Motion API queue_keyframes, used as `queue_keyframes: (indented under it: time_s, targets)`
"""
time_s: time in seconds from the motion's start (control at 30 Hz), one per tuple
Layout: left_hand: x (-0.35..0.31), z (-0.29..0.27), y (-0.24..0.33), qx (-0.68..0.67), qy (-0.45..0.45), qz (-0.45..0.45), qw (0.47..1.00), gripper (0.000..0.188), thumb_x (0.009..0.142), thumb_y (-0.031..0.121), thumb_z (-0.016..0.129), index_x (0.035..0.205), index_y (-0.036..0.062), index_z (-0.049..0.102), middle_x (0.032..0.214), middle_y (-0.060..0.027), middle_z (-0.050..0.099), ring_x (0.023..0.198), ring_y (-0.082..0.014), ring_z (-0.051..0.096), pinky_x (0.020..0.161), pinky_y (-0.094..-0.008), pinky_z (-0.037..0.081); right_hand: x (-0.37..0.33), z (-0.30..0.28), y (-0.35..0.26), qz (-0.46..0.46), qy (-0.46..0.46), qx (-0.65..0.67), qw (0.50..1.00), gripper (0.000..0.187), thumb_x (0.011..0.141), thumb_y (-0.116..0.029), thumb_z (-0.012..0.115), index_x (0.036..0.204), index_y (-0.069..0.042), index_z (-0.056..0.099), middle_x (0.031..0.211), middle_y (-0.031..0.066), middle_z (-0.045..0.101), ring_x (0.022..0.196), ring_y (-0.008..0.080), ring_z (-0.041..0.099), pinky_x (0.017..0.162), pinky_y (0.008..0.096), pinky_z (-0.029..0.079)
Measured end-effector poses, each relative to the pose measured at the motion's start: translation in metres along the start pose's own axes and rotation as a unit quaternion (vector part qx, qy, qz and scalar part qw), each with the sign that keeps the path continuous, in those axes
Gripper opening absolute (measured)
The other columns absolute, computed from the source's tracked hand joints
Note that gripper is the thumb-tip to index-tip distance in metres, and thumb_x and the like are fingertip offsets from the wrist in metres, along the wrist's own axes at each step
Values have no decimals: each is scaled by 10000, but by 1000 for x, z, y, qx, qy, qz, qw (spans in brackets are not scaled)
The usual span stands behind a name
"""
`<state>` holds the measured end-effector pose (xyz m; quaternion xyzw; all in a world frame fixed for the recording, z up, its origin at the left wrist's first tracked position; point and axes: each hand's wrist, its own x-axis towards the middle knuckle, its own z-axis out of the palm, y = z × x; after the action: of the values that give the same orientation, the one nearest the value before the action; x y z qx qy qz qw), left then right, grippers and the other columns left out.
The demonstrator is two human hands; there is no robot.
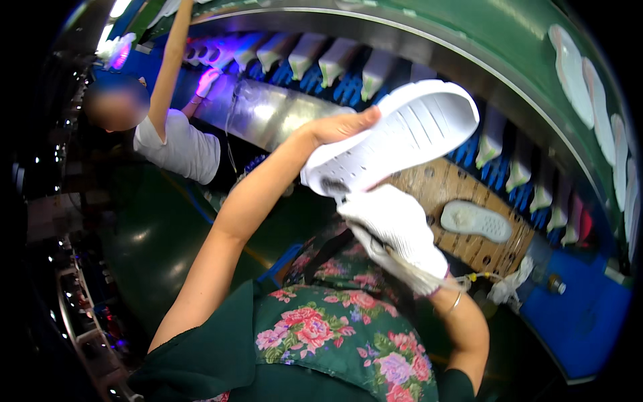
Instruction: The person applies a liquid to shoe soles using a brush and places the soles onto a conveyor belt.
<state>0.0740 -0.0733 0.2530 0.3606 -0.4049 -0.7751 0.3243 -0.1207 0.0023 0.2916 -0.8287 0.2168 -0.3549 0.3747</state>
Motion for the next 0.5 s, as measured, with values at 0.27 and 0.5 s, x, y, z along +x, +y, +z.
queue_keyframes:
  time_s: [0.27,0.5]
  targets:
    - [125,-21,85,-310,-189,321,875,704,972,600,268,1344,36,462,1228,-192,597,1078,-357,606,973,-478,476,-7,-43,35,244,357,483,761,286,863,-60,641,1129,42,620,1037,109,678,868,168,632,759,269,507]
    - [66,-17,62,-480,-161,326,798,595,964,530,367,1383,112,413,1405,-129,458,1273,-342,457,1005,-614,380,17,-47,41,200,398,611,654,307,957,-88,560,1244,16,527,1081,79,607,823,122,575,682,249,510]
